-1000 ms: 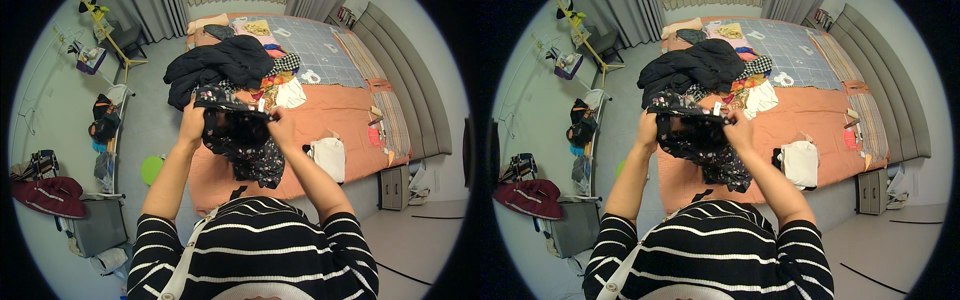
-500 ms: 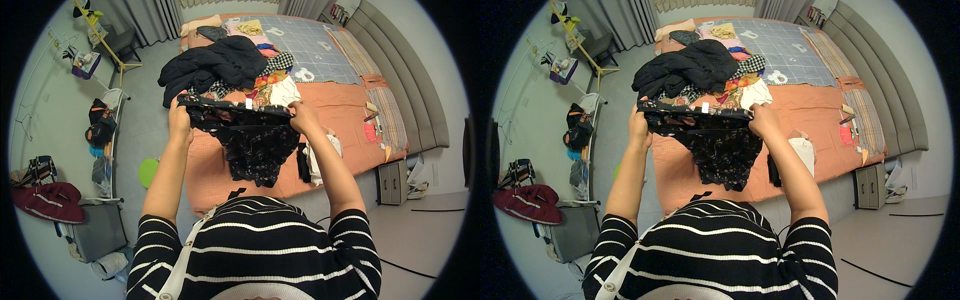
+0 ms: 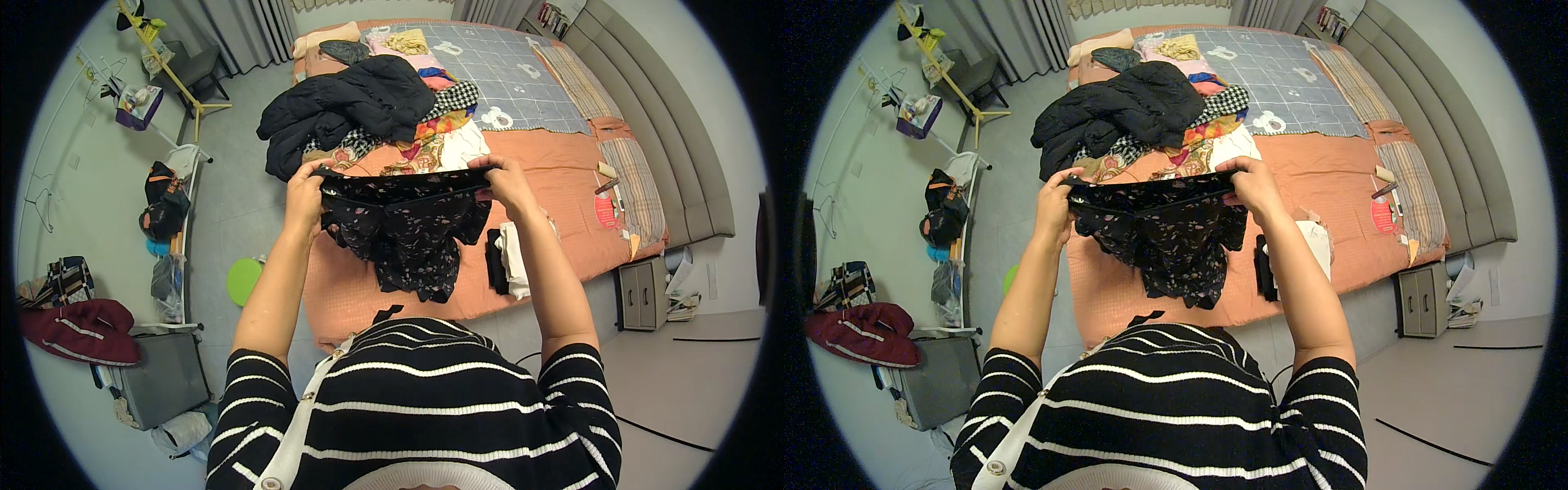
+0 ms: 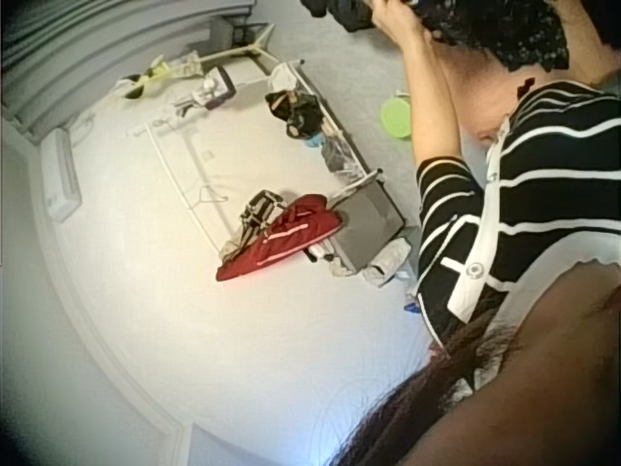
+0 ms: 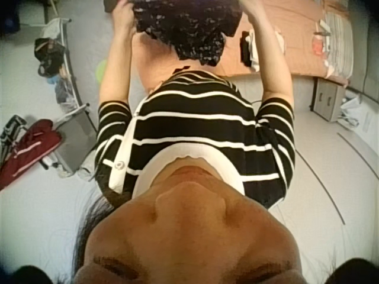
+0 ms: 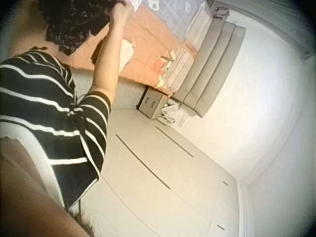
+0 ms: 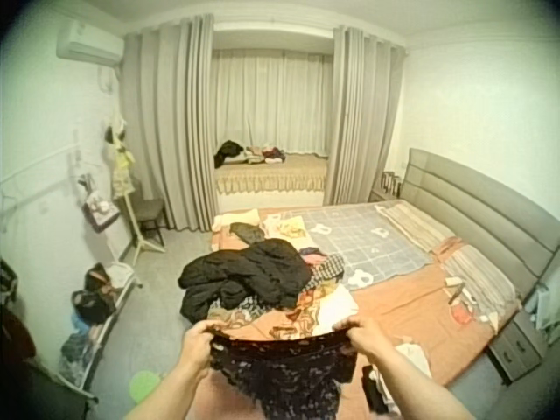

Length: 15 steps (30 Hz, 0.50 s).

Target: The person folds various garments on a bed, including a white shirt, a white pair of pants, a black floral skirt, a paisley-patterned cloth, a colorful tie-dye cloth, a houndstooth-patterned cloth, and a white towel. The person picks up each item, smooths it out, folds it into a neat rectangle, and places it on a growing stack.

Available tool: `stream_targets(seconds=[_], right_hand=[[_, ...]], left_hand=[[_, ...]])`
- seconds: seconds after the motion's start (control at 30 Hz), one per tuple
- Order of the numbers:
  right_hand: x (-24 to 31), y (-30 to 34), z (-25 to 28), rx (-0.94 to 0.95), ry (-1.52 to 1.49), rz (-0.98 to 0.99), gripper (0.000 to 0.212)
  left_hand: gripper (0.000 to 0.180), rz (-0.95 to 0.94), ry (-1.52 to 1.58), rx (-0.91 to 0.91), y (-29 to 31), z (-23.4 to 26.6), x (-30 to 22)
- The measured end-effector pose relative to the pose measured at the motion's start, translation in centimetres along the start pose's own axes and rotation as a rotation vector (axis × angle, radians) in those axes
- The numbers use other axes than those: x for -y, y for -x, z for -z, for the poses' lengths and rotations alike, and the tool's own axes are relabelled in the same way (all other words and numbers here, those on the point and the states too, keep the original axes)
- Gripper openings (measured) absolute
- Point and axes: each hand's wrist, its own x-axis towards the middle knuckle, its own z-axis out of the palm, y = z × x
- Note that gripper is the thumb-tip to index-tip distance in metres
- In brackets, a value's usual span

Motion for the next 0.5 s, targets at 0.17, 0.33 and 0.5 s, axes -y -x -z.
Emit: stream_targets(seconds=[0.17,0.33,0.5], right_hand=[[-0.5,-0.5,-0.5,0.021,-0.178,0.030,0.020],[-1.9,-1.5,-0.8,0.058,-0.242,0.029,0.011],[-3.3,-1.4,-2.7,0.049,-0.284,0.010,0.020]], left_hand=[[0.026,0.091,0.244,0.053,-1.5,0.7,2.0],[0.033,0.307,0.424,0.260,-0.7,0.5,0.9],[0.033,0.283,0.660,0.288,1.1,-0.7,1.0]])
